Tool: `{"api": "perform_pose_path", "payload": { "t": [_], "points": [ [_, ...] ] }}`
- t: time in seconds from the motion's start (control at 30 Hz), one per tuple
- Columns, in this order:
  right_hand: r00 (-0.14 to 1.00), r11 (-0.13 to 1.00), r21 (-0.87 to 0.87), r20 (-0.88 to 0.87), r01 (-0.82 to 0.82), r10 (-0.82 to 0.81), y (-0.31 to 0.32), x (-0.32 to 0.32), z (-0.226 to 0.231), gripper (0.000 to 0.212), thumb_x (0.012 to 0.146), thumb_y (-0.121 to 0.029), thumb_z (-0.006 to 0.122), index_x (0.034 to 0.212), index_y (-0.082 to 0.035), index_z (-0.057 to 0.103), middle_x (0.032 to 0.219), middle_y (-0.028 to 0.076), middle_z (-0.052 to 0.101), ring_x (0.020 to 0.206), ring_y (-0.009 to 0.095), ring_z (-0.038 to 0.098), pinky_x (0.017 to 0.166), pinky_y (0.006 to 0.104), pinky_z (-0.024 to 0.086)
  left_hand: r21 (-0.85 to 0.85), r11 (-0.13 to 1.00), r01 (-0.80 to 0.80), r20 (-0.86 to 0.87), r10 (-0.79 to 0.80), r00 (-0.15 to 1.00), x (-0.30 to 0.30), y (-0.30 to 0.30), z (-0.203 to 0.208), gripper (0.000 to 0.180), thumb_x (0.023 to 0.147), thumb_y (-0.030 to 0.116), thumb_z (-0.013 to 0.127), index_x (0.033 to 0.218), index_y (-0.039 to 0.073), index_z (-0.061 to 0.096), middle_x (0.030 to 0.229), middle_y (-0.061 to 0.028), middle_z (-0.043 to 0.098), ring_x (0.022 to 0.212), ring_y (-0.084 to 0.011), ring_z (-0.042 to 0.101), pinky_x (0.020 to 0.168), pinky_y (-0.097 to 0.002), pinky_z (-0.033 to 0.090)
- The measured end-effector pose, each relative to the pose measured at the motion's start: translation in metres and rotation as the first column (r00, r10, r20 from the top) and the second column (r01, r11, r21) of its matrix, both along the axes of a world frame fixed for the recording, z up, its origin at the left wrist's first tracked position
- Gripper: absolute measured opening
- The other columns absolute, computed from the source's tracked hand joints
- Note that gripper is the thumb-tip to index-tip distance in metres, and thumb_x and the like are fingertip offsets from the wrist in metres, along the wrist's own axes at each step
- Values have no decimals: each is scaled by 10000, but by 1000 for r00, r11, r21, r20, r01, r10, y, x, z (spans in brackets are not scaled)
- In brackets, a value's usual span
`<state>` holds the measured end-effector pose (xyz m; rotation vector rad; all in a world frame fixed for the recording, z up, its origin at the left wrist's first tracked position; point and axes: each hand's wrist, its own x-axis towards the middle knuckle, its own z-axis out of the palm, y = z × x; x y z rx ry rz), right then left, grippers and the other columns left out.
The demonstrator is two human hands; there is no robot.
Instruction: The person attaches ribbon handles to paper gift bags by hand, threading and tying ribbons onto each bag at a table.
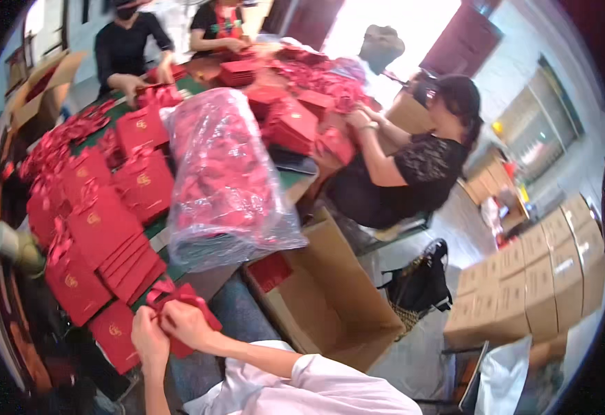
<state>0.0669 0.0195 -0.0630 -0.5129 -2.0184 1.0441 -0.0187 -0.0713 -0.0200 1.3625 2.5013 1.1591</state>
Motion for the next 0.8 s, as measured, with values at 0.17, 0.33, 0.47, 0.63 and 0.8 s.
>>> {"api": "perform_pose_path", "payload": {
  "t": [0.17, 0.33, 0.47, 0.63, 0.8],
  "points": [
    [1000, 971, -238, 26, -7, 14, 11, 12, 15, 170, 809, -100, 677, 834, -16, 531, 770, 162, 606, 713, 338, 638, 619, 427, 500, 0, 994, 107, 100, -106, 989, 7, 11, 16, 94, 840, -42, 502, 917, -13, 456, 833, -206, 520, 794, -405, 555, 721, -463, 443],
    [1000, 987, -159, -25, -6, 2, 15, 17, 14, 165, 821, -65, 657, 901, -14, 522, 811, 182, 629, 729, 361, 647, 641, 426, 510, 49, 992, 118, 158, -124, 980, 6, 15, 15, 77, 883, 26, 522, 912, -16, 465, 831, -191, 523, 811, -406, 557, 715, -477, 432],
    [999, 989, -149, 34, -25, 30, 17, 26, 33, 235, 879, -72, 554, 1107, -38, 503, 866, 175, 629, 834, 379, 649, 684, 438, 514, 47, 989, 139, 203, -146, 968, 8, 13, 5, 109, 890, 62, 579, 937, -13, 516, 824, -159, 549, 693, -311, 549, 615, -403, 426],
    [912, 935, 316, 411, -164, 21, 38, 18, 42, 177, 837, -187, 586, 963, -77, 643, 966, 114, 622, 1006, 325, 581, 767, 439, 506, 28, 997, 73, 187, -77, 979, 15, 3, 16, 96, 842, 26, 633, 904, -6, 566, 830, -123, 572, 656, -246, 536, 568, -346, 409],
    [796, 931, 85, 549, -356, 254, 64, 15, 49, 295, 825, -356, 640, 774, -74, 707, 785, 202, 669, 767, 377, 673, 699, 496, 535, 92, 989, 119, 35, -122, 992, 23, -1, 11, 55, 878, 77, 618, 890, 23, 612, 858, -145, 588, 800, -334, 597, 681, -404, 477]
  ]
}}
